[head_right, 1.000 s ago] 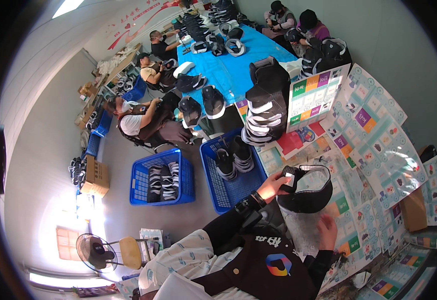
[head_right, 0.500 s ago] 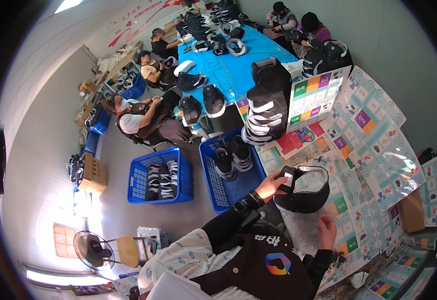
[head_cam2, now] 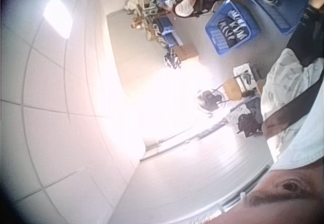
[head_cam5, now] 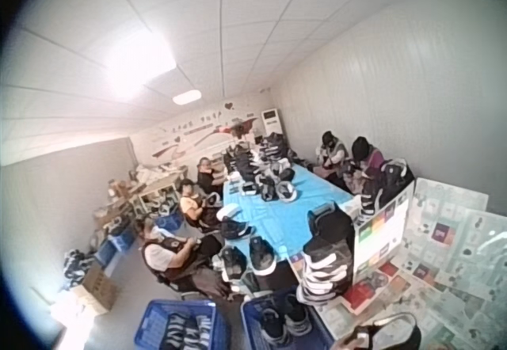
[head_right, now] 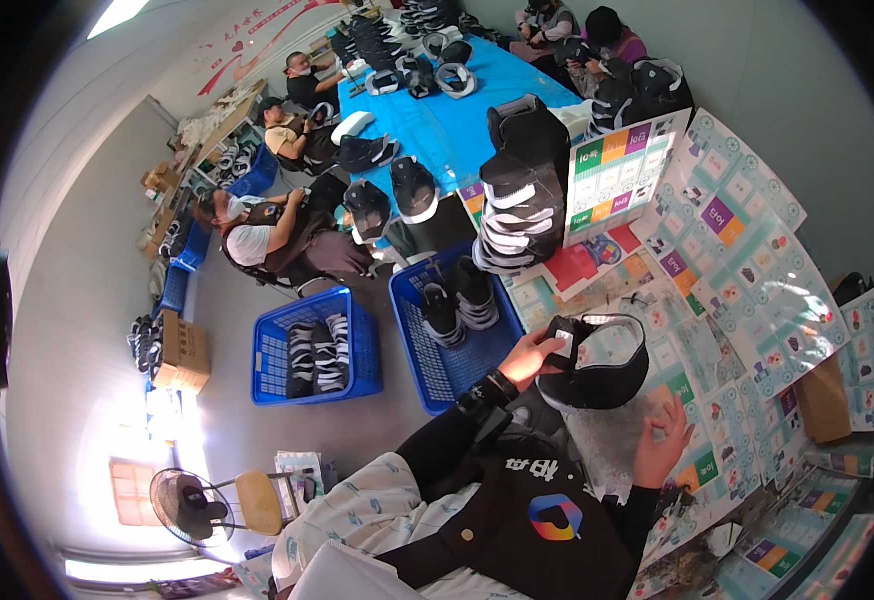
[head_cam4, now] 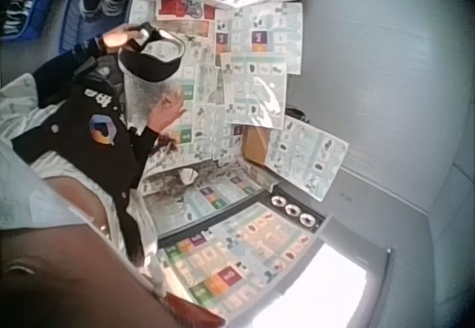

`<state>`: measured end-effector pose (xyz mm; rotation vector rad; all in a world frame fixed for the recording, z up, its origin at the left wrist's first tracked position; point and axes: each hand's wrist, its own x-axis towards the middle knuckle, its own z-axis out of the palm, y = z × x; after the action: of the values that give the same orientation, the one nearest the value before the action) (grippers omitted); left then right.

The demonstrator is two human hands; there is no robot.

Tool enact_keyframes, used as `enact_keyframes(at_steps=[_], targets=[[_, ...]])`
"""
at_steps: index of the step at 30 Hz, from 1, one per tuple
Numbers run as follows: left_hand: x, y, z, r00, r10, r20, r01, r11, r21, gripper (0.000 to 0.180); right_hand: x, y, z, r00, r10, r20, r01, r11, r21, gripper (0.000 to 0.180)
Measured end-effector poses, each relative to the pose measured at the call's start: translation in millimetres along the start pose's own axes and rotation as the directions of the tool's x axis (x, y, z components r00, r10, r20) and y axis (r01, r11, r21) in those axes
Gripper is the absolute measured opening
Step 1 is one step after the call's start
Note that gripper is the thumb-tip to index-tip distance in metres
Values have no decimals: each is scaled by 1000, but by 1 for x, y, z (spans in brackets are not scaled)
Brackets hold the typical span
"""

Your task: The person cleans various footwear components using a handheld brush and a small handheld tool, picking up individual shoe parts from a basket and returning them to a table or basket after cleaning.

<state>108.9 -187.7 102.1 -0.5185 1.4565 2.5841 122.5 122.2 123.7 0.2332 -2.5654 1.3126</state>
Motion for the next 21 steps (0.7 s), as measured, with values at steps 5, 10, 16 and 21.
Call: enact_keyframes(at_steps=[5,10,16,21], targets=[[1,0,-1,997,-46,-58,46,999,3,39,6,-9,-6,1000,-14,13,15,998,-59,61],[-6,4,-5,997,-23,-74,21,1000,-21,39,9,-6,-4,999,-37,36,37,999,-17,59],[0,-6,-10,997,-19,-81,21,1000,19,39,4,-2,-7,998,-60,3,60,998,-22,57],[-6,-1,-7,997,-16,-79,19,999,40,44,4,0,-5,999,-44,22,44,999,4,57]])
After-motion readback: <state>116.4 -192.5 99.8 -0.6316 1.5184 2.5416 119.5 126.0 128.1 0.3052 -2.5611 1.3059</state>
